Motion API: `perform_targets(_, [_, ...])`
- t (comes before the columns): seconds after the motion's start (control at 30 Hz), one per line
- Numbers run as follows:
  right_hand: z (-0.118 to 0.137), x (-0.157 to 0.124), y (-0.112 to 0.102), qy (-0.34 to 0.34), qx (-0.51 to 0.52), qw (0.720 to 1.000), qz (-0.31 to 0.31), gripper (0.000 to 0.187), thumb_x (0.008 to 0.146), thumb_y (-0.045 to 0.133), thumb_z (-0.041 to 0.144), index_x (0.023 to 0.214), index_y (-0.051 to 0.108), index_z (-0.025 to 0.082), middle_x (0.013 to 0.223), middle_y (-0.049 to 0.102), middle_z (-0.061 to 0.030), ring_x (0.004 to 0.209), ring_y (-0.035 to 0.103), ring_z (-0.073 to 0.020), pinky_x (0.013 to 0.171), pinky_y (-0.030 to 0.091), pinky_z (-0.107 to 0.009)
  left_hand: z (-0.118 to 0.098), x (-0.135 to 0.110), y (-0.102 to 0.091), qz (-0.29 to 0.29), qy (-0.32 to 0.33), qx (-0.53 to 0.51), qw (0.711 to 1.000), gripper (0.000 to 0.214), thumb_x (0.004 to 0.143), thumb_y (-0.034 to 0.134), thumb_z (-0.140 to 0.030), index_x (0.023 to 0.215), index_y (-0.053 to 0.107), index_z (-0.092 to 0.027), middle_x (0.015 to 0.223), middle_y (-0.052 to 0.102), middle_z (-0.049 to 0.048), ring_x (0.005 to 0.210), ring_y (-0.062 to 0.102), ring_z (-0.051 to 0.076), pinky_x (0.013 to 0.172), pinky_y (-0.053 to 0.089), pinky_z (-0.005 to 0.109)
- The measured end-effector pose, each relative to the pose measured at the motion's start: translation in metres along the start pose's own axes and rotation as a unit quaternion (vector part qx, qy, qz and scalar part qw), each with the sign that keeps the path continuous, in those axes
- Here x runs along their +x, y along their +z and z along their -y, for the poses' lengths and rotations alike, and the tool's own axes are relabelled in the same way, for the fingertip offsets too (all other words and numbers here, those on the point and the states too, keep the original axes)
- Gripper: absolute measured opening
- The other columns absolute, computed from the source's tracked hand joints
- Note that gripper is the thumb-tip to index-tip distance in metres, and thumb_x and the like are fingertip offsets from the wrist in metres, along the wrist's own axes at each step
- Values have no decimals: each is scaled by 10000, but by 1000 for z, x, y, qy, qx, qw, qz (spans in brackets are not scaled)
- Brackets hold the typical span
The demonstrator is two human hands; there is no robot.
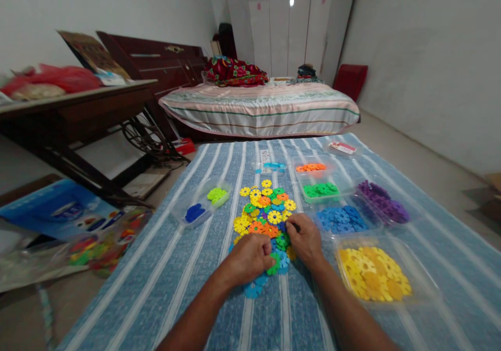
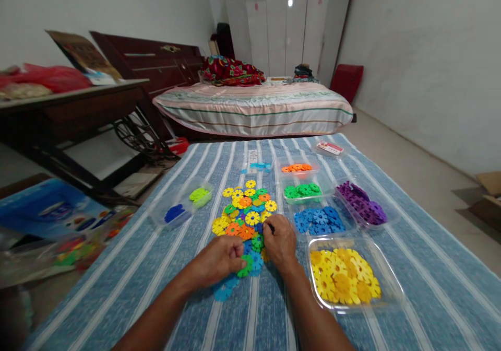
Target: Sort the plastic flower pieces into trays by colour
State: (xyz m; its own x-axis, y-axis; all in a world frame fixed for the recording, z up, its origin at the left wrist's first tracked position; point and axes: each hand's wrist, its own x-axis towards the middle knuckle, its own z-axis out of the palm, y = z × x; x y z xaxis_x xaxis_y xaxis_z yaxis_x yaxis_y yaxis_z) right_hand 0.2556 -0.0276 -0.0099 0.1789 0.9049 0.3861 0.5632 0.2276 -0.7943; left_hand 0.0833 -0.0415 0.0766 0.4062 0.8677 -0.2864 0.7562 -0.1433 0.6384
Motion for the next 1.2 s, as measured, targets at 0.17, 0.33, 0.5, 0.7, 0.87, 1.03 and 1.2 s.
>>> perform_targets(0.17, [-1,0,1,-6,-3,1000,7,184,823,481,251,725,629,206,766,631,-35,777,563,-187,738,414,-293,-17,20,-20,17,12,4,1000,108,575,605,-122,527,516,-160,473,467,-63,472,408,75,447,232,191])
perform_targets(0.33, [-1,0,2,4,-2,1000,12,178,823,477,251,739,626,200,775,621,-30,778,553,-188,714,399,-286,-65,57,-30,-73,38,-259,962,108,667,641,-236,694,566,-164,519,570,-49,463,519,86,462,368,181])
perform_targets(0.5, [0,0,2,3,7,1000,13,165,812,481,222,723,618,197,765,619,-27,772,550,-180,725,394,-280,-82,69,-30,-130,36,-316,939,167,672,677,-283,682,581,-146,561,621,-23,416,496,60,440,387,173])
perform_targets(0.7, [-2,0,3,-3,7,1000,8,174,820,491,236,719,627,198,769,622,-30,782,556,-181,743,404,-284,-38,51,-28,-190,-8,-282,940,126,662,611,-273,637,572,-155,514,587,-38,414,480,71,436,386,182])
perform_targets(0.87, [-3,-1,0,0,7,1000,6,186,824,487,256,735,641,201,788,638,-39,796,568,-190,751,413,-299,6,26,-30,-232,-43,-234,943,172,646,603,-336,660,570,-167,507,547,-51,443,492,97,450,385,206])
perform_targets(1.03, [-4,-3,-2,4,4,1000,9,186,818,493,268,739,646,196,783,639,-40,793,571,-194,740,420,-309,41,-2,-25,-244,-54,-140,958,193,684,563,-360,691,588,-169,532,564,-29,511,529,130,500,381,227])
perform_targets(1.2, [-2,-4,-3,-4,15,1000,1,207,822,479,282,747,654,202,794,641,-42,798,579,-197,748,430,-323,52,-27,-21,-213,-68,-44,974,216,726,549,-383,705,608,-176,603,610,-8,584,566,150,541,367,235])
